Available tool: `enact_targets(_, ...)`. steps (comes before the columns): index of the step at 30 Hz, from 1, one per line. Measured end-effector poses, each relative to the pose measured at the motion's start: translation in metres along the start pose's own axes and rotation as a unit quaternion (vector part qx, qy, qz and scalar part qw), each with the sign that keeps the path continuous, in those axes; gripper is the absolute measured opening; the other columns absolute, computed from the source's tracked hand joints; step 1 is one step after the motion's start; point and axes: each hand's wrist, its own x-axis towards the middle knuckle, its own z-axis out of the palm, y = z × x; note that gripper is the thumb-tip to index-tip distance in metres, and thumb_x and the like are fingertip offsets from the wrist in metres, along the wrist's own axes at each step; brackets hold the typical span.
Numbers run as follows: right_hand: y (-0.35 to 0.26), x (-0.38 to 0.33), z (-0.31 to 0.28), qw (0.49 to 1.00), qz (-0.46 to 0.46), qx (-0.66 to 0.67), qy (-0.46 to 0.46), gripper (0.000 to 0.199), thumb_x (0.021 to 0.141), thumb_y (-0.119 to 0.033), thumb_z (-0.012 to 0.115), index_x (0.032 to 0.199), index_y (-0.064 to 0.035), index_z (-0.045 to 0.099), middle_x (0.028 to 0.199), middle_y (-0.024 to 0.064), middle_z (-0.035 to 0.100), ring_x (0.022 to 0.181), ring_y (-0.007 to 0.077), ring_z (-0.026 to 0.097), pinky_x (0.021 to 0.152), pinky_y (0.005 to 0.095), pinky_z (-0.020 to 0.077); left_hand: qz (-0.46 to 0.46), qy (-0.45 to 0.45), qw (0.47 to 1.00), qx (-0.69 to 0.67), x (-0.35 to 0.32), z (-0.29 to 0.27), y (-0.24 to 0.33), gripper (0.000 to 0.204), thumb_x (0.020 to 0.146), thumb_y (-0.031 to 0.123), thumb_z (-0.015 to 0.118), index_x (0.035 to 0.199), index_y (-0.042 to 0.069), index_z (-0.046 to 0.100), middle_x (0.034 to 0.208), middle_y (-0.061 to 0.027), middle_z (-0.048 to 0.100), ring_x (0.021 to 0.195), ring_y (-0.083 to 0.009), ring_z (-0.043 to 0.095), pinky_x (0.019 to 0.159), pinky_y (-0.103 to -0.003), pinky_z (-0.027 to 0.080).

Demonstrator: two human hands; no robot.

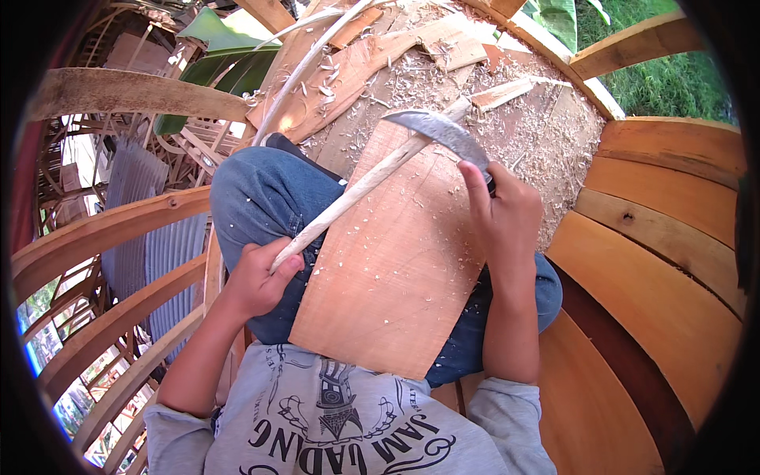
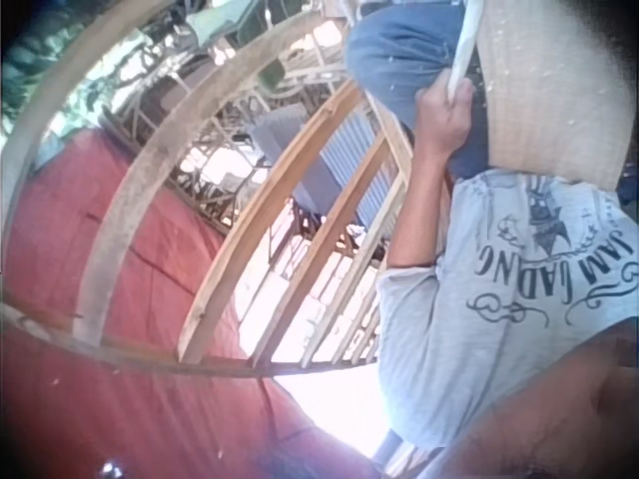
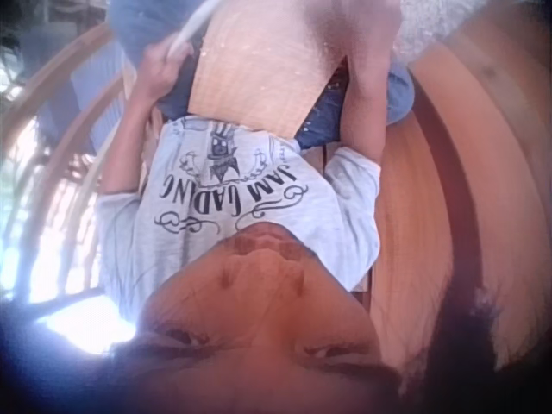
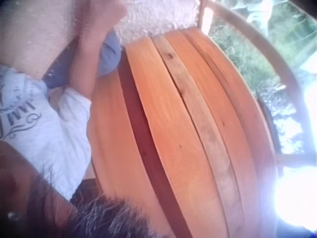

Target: The person sits cross-legged on a wooden floor and uses a curved knife to shave bark and smooth a long wooden stick. They hold the stick with their left hand and repeatedly scrape it with the knife in their right hand, producing wood shavings.

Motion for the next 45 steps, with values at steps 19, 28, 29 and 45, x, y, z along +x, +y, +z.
enact_targets(19,0.007,0.006,-0.002,0.997,0.08,0.017,-0.005,0.044,0.083,-0.043,0.063,0.065,-0.0034,0.059,0.049,0.0124,0.052,0.044,0.0294,0.053,0.045,0.0382,0.0402,0.055,0.043,0.997,-0.01,-0.003,0.007,-0.013,0.022,0.087,0.018,0.056,0.076,-0.001,0.054,0.054,-0.0152,0.046,0.046,-0.0255,0.05,0.047,-0.033,0.038)
enact_targets(28,0.006,0.011,-0.004,0.997,0.078,-0.018,-0.02,0.045,0.083,-0.042,0.063,0.063,-0.0027,0.056,0.048,0.0143,0.051,0.046,0.0309,0.055,0.046,0.0384,0.0415,0.064,0.052,0.997,-0.009,-0.004,0.008,-0.014,0.023,0.087,0.018,0.056,0.075,-0.002,0.053,0.053,-0.0158,0.045,0.045,-0.0272,0.047,0.047,-0.034,0.037)
enact_targets(29,0.003,0.008,-0.004,0.998,0.049,0.001,-0.035,0.044,0.083,-0.042,0.063,0.065,-0.0028,0.057,0.048,0.0143,0.052,0.046,0.0311,0.056,0.046,0.0386,0.0416,0.064,0.049,0.997,-0.007,-0.003,0.007,-0.012,0.023,0.088,0.018,0.055,0.075,-0.002,0.053,0.053,-0.0159,0.045,0.045,-0.0273,0.047,0.047,-0.034,0.037)
enact_targets(45,-0.008,-0.011,-0.002,0.964,0.079,0.242,-0.074,0.021,0.08,-0.007,0.06,0.092,-0.003,0.044,0.053,-0.0007,0.044,0.047,0.005,0.041,0.043,0.0237,0.0316,0.055,0.073,0.995,0.04,-0.013,0.007,-0.001,0.028,0.088,0.028,0.056,0.079,0.001,0.056,0.06,-0.021,0.053,0.057,-0.0383,0.055,0.051,-0.04,0.041)
